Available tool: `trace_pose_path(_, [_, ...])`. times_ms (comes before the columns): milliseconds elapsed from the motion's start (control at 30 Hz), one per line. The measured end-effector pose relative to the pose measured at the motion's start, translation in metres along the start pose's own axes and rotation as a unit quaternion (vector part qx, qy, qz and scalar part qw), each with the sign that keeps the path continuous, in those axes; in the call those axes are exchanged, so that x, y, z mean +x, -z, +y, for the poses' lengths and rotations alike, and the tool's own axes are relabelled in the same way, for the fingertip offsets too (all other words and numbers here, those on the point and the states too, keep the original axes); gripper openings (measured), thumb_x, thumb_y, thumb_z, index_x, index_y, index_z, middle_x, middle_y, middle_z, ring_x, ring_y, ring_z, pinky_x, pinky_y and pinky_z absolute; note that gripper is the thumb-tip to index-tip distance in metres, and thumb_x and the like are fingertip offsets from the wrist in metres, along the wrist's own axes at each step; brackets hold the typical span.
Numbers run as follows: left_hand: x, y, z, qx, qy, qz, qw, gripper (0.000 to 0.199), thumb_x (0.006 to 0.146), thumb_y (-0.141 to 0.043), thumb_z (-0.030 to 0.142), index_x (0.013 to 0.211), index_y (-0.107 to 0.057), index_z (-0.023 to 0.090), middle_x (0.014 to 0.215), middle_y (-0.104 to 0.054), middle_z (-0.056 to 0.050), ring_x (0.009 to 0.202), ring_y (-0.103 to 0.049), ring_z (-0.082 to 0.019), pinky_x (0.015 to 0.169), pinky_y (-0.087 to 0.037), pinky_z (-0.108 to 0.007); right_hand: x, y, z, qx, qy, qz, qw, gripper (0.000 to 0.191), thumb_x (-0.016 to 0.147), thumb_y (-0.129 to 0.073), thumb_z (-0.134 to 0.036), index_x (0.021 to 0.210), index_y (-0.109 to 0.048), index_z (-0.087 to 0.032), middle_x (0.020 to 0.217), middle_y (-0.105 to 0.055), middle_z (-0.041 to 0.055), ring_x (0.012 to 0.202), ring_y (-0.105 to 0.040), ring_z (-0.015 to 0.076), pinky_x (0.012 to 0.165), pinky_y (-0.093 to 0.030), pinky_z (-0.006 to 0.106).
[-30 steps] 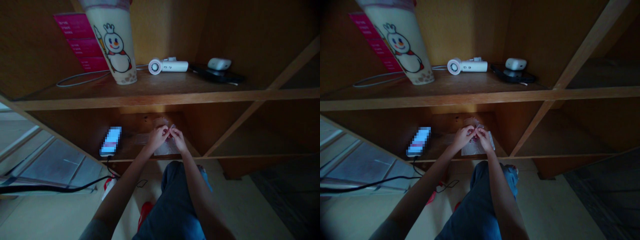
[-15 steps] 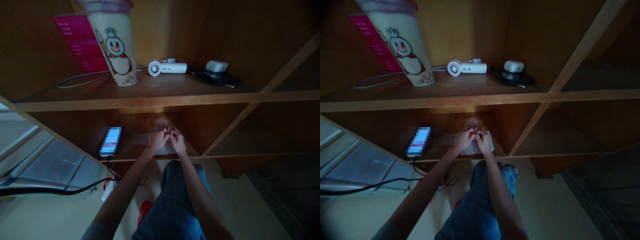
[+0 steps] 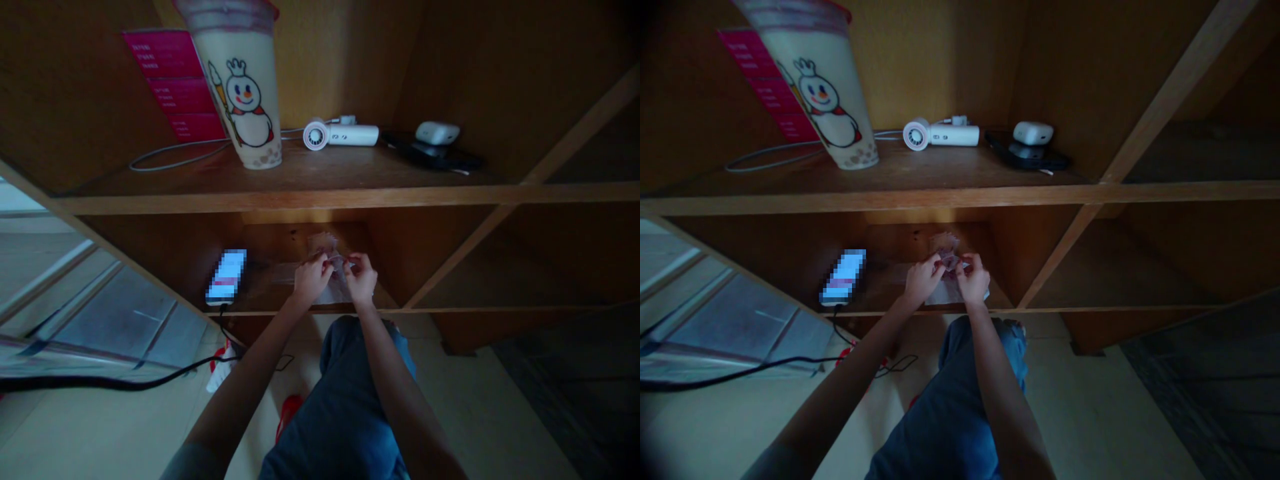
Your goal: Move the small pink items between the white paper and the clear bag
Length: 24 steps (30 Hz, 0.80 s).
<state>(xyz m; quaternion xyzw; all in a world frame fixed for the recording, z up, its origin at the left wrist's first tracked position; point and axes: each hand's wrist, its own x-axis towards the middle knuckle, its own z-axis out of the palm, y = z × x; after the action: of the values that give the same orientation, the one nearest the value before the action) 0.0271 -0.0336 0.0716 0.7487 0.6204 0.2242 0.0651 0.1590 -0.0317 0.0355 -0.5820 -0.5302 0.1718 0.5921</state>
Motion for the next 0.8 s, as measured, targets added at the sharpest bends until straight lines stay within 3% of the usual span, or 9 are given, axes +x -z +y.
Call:
trace_pose_path(100, [-0.002,-0.005,-0.001,-0.100,-0.002,0.019,0.995,0.019,0.086,-0.042,0.034,0.090,-0.056,0.022,0.085,-0.067,-0.003,0.077,-0.063,-0.017,0.070,-0.044,-0.025,0.001,0.004,-0.002,0.028,0.027,-0.025,0.999,0.010,0.075,-0.051,-0.025,0.083,-0.058,-0.023,0.072,-0.060,-0.0009,0.060,-0.052,0.0137,0.059,-0.037,0.024])
trace_pose_path(200, [0.000,-0.013,-0.003,-0.234,0.022,0.055,0.970,0.022,0.086,-0.043,0.037,0.097,-0.053,0.021,0.096,-0.066,-0.005,0.083,-0.063,-0.015,0.075,-0.046,-0.026,0.002,0.003,-0.002,0.080,0.042,-0.034,0.995,0.008,0.075,-0.050,-0.023,0.077,-0.057,-0.022,0.073,-0.058,0.0000,0.069,-0.054,0.0148,0.064,-0.039,0.025])
trace_pose_path(333, [0.001,-0.029,-0.007,-0.366,0.063,0.075,0.925,0.026,0.086,-0.045,0.032,0.107,-0.050,0.019,0.112,-0.060,-0.010,0.093,-0.061,-0.016,0.083,-0.046,-0.028,0.003,-0.001,0.001,0.175,-0.004,-0.075,0.982,0.009,0.074,-0.051,-0.025,0.073,-0.060,-0.021,0.068,-0.058,-0.0008,0.063,-0.052,0.0137,0.061,-0.039,0.025])
trace_pose_path(433, [0.001,-0.042,-0.011,-0.430,0.095,0.084,0.894,0.023,0.084,-0.048,0.029,0.104,-0.052,0.018,0.109,-0.061,-0.010,0.097,-0.060,-0.017,0.086,-0.045,-0.030,0.006,-0.002,0.003,0.225,-0.036,-0.100,0.969,0.009,0.071,-0.056,-0.024,0.070,-0.064,-0.020,0.066,-0.060,-0.0013,0.060,-0.052,0.0131,0.060,-0.039,0.025])
trace_pose_path(633, [0.004,-0.052,-0.012,-0.564,0.170,0.058,0.806,0.027,0.076,-0.055,0.032,0.100,-0.054,0.019,0.100,-0.063,-0.008,0.073,-0.062,-0.015,0.059,-0.048,-0.024,0.008,-0.002,0.002,0.332,-0.091,-0.083,0.935,0.007,0.064,-0.061,-0.020,0.067,-0.066,-0.022,0.069,-0.063,-0.0018,0.065,-0.054,0.0124,0.062,-0.039,0.024])
trace_pose_path(800, [0.000,-0.045,-0.007,-0.624,0.168,0.040,0.762,0.022,0.065,-0.066,0.026,0.083,-0.057,0.018,0.087,-0.063,-0.003,0.070,-0.061,-0.012,0.060,-0.048,-0.022,0.009,-0.004,0.003,0.357,-0.148,-0.111,0.916,0.011,0.062,-0.057,-0.022,0.066,-0.067,-0.021,0.064,-0.062,-0.0016,0.053,-0.047,0.0099,0.051,-0.036,0.022])
